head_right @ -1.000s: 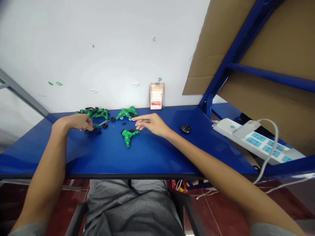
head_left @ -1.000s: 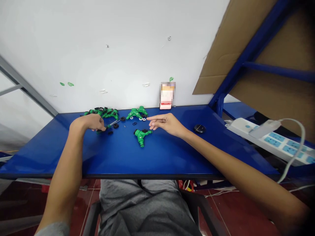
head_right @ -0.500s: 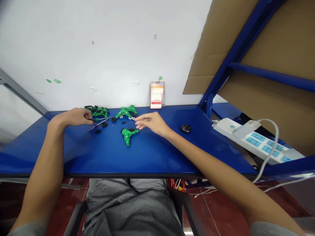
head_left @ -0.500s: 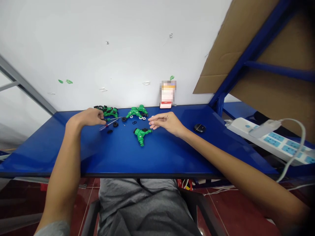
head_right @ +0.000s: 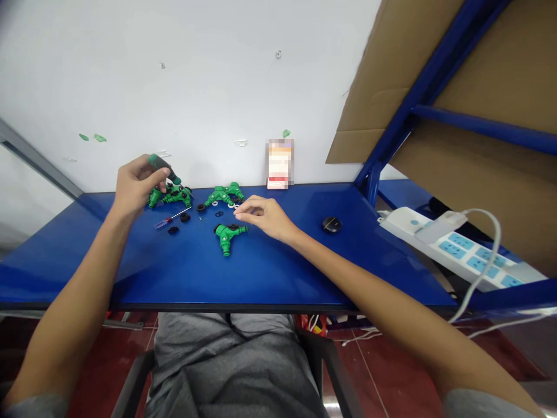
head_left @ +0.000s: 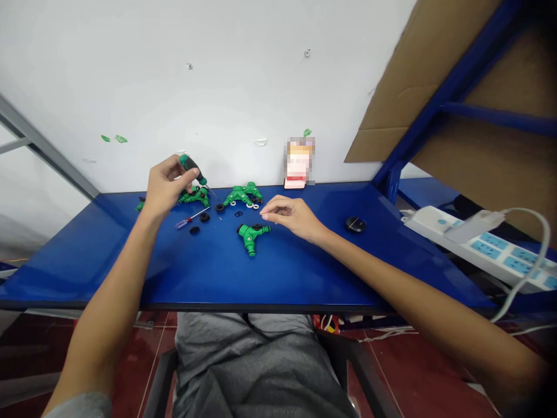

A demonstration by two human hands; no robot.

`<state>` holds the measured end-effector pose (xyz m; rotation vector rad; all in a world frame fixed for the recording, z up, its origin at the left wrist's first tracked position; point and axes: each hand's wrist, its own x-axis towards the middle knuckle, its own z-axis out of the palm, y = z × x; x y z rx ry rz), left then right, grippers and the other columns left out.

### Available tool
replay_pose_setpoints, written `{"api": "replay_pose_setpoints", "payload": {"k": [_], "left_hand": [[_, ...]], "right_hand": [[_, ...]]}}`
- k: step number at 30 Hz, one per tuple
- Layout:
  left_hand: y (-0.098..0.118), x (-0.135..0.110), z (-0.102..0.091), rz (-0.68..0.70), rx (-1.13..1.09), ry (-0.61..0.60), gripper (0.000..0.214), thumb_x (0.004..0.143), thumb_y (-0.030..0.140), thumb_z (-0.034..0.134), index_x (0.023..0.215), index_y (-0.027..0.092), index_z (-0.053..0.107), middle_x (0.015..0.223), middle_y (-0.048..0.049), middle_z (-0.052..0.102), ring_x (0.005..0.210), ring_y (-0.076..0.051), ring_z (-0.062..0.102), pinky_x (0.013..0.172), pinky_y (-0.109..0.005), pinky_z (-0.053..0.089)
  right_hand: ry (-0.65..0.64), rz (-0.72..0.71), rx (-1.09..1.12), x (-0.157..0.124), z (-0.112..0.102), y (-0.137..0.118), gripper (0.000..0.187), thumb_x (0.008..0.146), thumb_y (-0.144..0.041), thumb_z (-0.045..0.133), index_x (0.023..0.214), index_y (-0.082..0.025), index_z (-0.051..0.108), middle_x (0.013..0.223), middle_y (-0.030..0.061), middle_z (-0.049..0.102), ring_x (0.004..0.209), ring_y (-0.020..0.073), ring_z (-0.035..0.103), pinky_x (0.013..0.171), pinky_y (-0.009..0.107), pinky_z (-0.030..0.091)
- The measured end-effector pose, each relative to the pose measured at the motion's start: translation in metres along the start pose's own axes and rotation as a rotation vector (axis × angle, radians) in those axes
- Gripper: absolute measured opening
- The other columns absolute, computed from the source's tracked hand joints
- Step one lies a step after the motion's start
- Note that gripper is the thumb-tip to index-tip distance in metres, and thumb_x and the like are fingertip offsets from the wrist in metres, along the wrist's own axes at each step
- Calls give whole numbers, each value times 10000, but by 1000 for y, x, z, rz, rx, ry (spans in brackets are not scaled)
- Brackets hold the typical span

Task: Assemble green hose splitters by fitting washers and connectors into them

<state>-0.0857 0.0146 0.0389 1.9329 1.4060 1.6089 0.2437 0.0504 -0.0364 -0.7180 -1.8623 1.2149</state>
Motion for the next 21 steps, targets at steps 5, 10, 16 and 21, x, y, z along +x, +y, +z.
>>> {"api": "replay_pose_setpoints", "payload": {"k": [5,10,16,21], "left_hand": [[5,-18,47,-2,-191,-5,414,1001,626,664,1004,217,607,859,-30,697,652,-139,704,570,-256,607],[32,-41,71,75,-228,-113,445,1048,643,614,1111,204,588,1016,-76,741,890,-184,781,744,-302,687],[40,-45,73,104,-245,-144,435,1053,628,627,1130,200,598,1058,-91,733,987,-205,783,795,-313,703],[36,-44,71,123,-267,-152,436,1043,629,648,1120,201,612,1049,-92,731,995,-221,785,790,-339,706]], "right_hand": [[-41,29,-29,-1,3,5,348,819,-536,858,938,-210,832,813,43,774,736,187,695,719,350,571],[-8,-132,-210,-4,7,1,275,886,-495,789,905,-222,811,941,64,778,788,185,678,726,336,533],[-15,-177,-248,-6,9,-2,248,920,-471,762,919,-226,803,932,56,756,771,177,649,704,331,501],[-36,-194,-256,-7,9,-3,224,930,-441,763,920,-220,797,941,59,766,757,169,646,682,320,495]]}}
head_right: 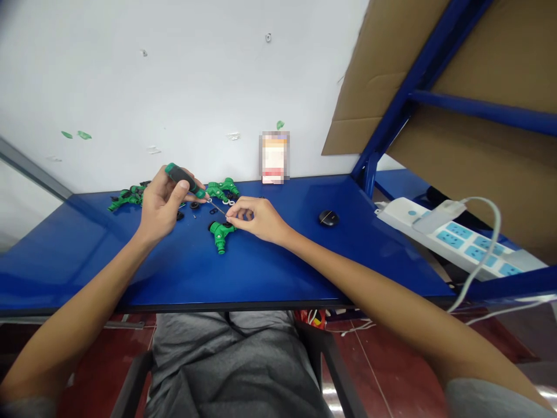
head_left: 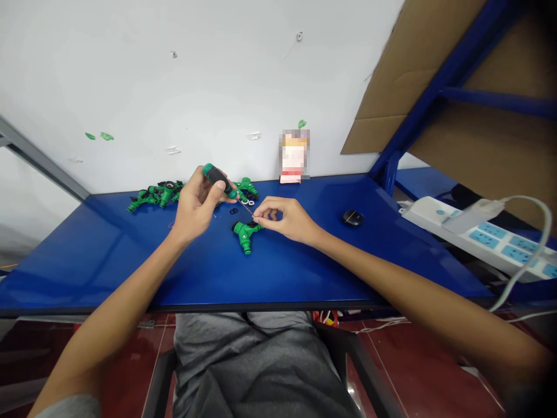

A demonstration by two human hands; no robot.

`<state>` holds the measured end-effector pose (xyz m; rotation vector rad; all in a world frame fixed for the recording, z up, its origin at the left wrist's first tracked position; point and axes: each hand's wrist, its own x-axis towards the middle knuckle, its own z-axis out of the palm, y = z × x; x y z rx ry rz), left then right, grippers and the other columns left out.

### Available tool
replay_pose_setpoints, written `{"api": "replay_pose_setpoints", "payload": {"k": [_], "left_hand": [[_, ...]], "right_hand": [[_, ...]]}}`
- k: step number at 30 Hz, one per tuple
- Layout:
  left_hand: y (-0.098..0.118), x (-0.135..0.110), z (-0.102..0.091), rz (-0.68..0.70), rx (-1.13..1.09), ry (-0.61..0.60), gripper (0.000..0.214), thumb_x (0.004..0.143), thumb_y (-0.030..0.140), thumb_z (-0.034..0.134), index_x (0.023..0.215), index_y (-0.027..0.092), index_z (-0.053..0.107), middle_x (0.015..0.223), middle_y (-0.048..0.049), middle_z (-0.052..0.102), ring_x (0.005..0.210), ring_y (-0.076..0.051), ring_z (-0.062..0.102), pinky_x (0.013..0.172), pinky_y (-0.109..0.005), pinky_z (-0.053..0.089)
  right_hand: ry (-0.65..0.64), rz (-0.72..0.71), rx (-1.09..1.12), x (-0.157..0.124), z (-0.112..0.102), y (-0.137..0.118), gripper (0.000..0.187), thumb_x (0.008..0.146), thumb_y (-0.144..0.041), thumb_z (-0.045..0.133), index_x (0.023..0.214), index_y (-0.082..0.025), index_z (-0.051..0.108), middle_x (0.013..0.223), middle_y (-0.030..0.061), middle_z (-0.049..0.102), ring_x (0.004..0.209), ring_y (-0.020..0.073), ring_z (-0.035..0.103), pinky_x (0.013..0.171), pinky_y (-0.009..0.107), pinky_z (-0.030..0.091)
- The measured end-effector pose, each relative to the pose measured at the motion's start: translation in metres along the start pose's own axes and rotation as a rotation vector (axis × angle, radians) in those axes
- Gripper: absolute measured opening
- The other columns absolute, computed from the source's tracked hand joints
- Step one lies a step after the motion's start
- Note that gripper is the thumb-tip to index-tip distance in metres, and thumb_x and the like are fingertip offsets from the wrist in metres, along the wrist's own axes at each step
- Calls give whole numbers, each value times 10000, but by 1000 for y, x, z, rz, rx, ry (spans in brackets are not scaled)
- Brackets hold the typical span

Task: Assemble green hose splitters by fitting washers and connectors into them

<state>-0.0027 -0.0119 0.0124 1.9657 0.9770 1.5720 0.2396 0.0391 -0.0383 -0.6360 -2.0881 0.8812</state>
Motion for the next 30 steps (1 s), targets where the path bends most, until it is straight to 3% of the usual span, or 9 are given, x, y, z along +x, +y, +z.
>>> {"api": "replay_pose_setpoints", "payload": {"k": [5,15,23,30], "left_hand": [[-3,0,-1,76,-23,-11,395,1056,589,651,1125,201,631,1014,-87,736,916,-211,784,776,-364,708],[2,0,1,152,22,-58,340,1076,533,647,1115,198,599,1031,-73,733,842,-157,751,723,-296,689],[9,-2,-1,189,20,-136,296,1112,446,609,1248,183,604,1076,-85,751,888,-157,768,816,-304,669],[4,-3,4,184,66,-100,337,1112,459,608,1309,186,602,1094,-86,752,932,-167,775,828,-306,673]], "right_hand": [[12,-40,26,0,1,3,177,926,-377,767,916,-205,802,914,52,761,735,156,642,658,307,481],[5,-61,-7,0,3,4,144,952,-337,744,943,-204,798,914,48,748,754,161,652,656,305,474],[-21,-75,-29,0,2,1,134,969,-318,725,942,-204,789,918,41,737,736,152,598,669,311,457],[-37,-10,53,7,-2,10,177,936,-395,799,935,-228,857,932,44,729,747,160,599,696,331,452]]}}
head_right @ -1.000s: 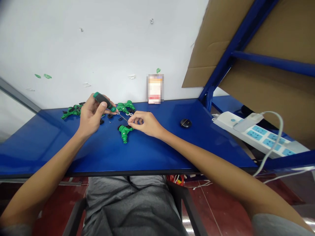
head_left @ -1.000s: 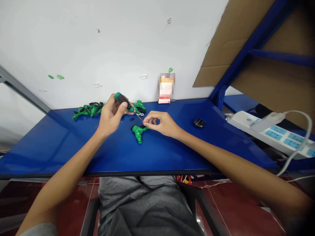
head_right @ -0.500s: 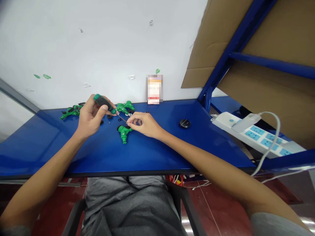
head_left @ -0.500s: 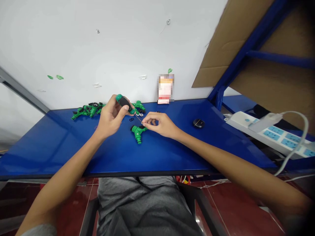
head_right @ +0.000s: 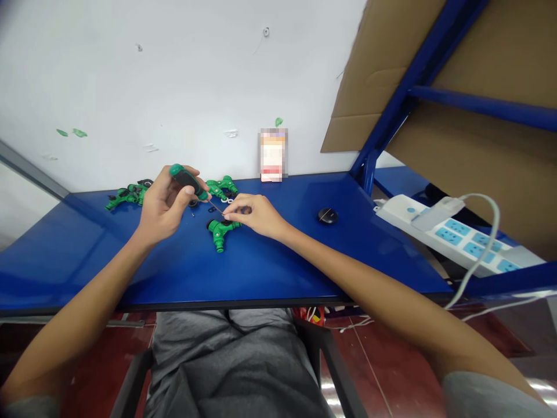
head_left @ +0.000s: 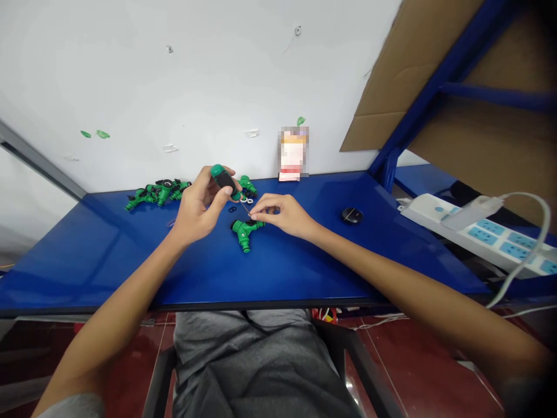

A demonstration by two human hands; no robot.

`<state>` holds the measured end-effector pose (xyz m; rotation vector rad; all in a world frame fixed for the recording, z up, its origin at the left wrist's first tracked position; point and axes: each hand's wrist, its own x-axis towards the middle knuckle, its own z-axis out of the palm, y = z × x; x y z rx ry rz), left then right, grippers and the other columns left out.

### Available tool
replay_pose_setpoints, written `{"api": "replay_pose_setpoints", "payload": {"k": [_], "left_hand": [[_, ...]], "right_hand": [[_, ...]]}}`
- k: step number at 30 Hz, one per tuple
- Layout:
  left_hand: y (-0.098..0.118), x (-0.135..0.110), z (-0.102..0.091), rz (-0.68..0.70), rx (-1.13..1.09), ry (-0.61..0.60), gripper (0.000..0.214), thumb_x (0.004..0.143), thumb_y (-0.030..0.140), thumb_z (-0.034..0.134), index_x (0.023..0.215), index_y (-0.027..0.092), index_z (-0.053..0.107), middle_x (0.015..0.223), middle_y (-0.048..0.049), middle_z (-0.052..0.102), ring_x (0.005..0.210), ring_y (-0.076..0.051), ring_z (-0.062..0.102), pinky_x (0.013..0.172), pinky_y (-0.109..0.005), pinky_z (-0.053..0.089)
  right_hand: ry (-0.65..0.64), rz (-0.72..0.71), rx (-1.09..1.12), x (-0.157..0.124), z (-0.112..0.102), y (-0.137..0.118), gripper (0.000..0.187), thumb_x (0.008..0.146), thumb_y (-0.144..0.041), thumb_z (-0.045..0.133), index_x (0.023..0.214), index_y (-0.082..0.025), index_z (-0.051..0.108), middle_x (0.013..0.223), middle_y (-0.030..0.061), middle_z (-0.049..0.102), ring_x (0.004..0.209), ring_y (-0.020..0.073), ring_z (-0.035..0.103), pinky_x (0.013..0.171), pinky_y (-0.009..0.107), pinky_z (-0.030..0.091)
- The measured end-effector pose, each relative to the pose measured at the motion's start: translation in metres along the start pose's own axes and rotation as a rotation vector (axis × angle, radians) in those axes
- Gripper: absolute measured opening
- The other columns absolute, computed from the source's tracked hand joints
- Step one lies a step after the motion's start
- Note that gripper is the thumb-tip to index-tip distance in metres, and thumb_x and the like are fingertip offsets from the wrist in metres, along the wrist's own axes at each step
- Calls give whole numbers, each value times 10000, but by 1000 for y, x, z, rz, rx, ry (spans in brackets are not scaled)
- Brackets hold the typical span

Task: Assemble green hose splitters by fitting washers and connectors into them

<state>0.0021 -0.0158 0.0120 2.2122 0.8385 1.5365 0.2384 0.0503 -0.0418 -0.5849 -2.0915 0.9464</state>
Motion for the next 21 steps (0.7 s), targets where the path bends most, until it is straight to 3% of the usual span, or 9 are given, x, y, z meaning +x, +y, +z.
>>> {"api": "replay_pose_setpoints", "payload": {"k": [21], "left_hand": [[-7,-1,7,-46,-13,-36,366,1106,476,615,1318,178,618,1109,-106,766,934,-178,780,822,-302,648]], "right_hand": [[-51,49,22,3,2,18,255,902,-494,836,938,-249,895,948,67,790,850,208,664,782,367,491]]}}
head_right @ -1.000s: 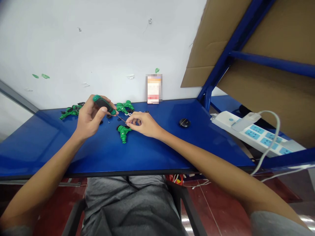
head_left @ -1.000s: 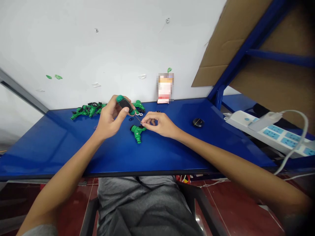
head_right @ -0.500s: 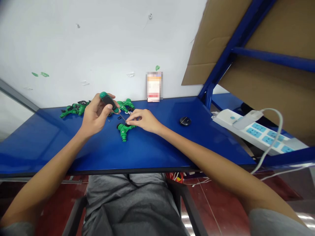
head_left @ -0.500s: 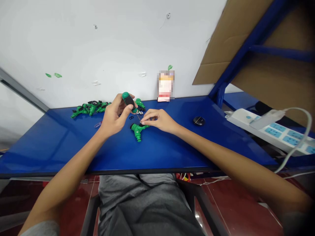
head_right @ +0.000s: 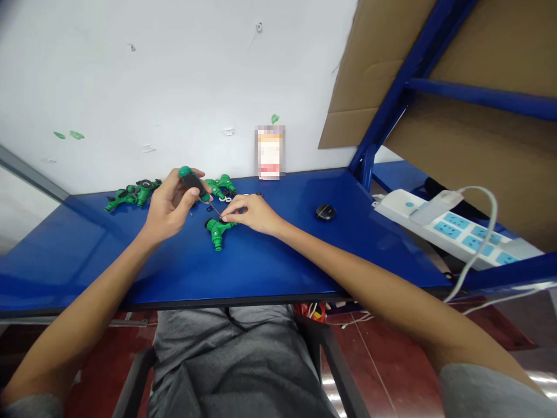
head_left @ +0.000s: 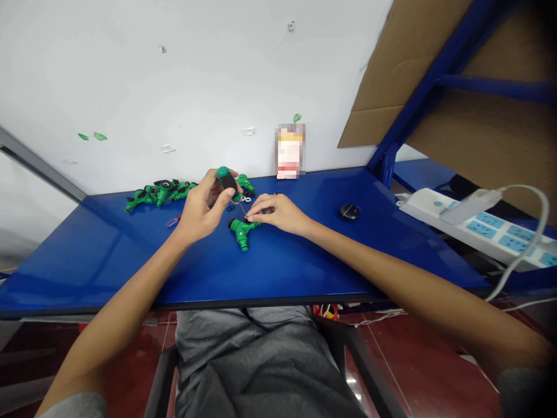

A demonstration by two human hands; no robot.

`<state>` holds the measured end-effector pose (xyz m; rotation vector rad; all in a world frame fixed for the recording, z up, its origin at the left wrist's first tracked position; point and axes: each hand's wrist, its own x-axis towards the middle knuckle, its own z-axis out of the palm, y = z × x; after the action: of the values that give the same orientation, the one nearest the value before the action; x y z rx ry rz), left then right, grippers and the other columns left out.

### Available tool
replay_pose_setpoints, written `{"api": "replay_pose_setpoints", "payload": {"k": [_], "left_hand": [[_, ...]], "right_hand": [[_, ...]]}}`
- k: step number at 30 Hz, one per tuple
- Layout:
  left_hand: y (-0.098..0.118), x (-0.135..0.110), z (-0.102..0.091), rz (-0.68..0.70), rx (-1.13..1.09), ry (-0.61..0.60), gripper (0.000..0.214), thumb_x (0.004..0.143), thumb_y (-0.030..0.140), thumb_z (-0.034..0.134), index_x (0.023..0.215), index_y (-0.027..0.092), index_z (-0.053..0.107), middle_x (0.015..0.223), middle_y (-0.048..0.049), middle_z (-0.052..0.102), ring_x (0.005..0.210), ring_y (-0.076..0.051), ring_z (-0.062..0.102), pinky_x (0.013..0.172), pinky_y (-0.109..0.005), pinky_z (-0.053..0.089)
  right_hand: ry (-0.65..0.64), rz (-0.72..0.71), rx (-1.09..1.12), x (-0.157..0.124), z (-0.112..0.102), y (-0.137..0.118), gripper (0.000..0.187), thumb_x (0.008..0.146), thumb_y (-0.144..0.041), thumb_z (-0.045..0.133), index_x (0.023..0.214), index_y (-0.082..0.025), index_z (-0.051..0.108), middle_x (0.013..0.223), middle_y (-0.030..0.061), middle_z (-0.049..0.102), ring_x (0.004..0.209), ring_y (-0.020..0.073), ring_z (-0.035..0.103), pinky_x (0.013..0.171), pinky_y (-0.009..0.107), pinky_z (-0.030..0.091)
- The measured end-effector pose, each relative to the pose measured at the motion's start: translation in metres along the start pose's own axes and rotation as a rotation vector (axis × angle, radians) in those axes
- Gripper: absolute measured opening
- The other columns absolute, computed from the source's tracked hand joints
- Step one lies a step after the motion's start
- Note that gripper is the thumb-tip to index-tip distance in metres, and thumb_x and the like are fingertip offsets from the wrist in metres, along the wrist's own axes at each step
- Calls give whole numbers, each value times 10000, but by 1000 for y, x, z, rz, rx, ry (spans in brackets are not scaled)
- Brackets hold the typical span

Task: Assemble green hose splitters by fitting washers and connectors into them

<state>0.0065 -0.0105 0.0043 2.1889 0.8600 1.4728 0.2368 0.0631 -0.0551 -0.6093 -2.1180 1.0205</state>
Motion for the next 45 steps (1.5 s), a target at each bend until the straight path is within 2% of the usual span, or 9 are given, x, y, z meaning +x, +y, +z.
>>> {"api": "replay_pose_setpoints", "payload": {"k": [7,13,20,24,32,42,45], "left_hand": [[-4,0,0,-4,-6,5,392,1101,502,612,1326,181,613,1086,-99,761,929,-178,775,811,-302,647],[-1,3,1,-24,30,2,394,1111,502,586,1327,174,602,1085,-99,760,886,-161,755,821,-310,645],[4,16,2,-34,31,-89,351,1108,485,585,1274,177,611,1051,-98,746,885,-167,750,827,-320,641],[5,19,2,-26,51,-134,316,1098,469,601,1253,195,625,1039,-92,737,918,-186,742,808,-324,641],[-1,12,5,-4,39,-60,363,1094,507,604,1289,201,627,1053,-94,754,895,-182,747,799,-322,631],[3,14,10,-25,12,-57,340,1067,512,660,1246,223,645,1047,-70,750,866,-189,760,819,-343,637],[3,16,9,-34,-20,-65,379,1077,522,633,1333,243,616,1066,-77,755,858,-193,766,824,-362,652]], "right_hand": [[-69,62,61,-1,-5,-1,256,863,-438,854,1005,-227,886,1018,77,807,859,200,702,784,362,543],[-68,69,66,-2,-3,-1,249,838,-381,867,1001,-193,867,979,75,809,805,179,706,759,340,560],[-73,31,20,-4,0,-8,216,866,-354,848,987,-174,844,989,74,811,819,174,706,745,318,538],[-77,10,-19,-5,2,-13,273,855,-380,880,1040,-184,837,1044,77,809,864,187,695,731,316,495],[-13,-29,-136,-6,12,-10,134,909,-305,844,990,-199,841,947,43,792,745,155,583,705,309,425],[-4,-49,-86,-7,15,-2,198,918,-365,847,1011,-191,842,1008,62,786,729,153,555,708,317,445],[-8,-50,-82,-7,16,-2,235,920,-409,847,1014,-194,842,1015,64,787,738,157,561,717,320,448]]}}
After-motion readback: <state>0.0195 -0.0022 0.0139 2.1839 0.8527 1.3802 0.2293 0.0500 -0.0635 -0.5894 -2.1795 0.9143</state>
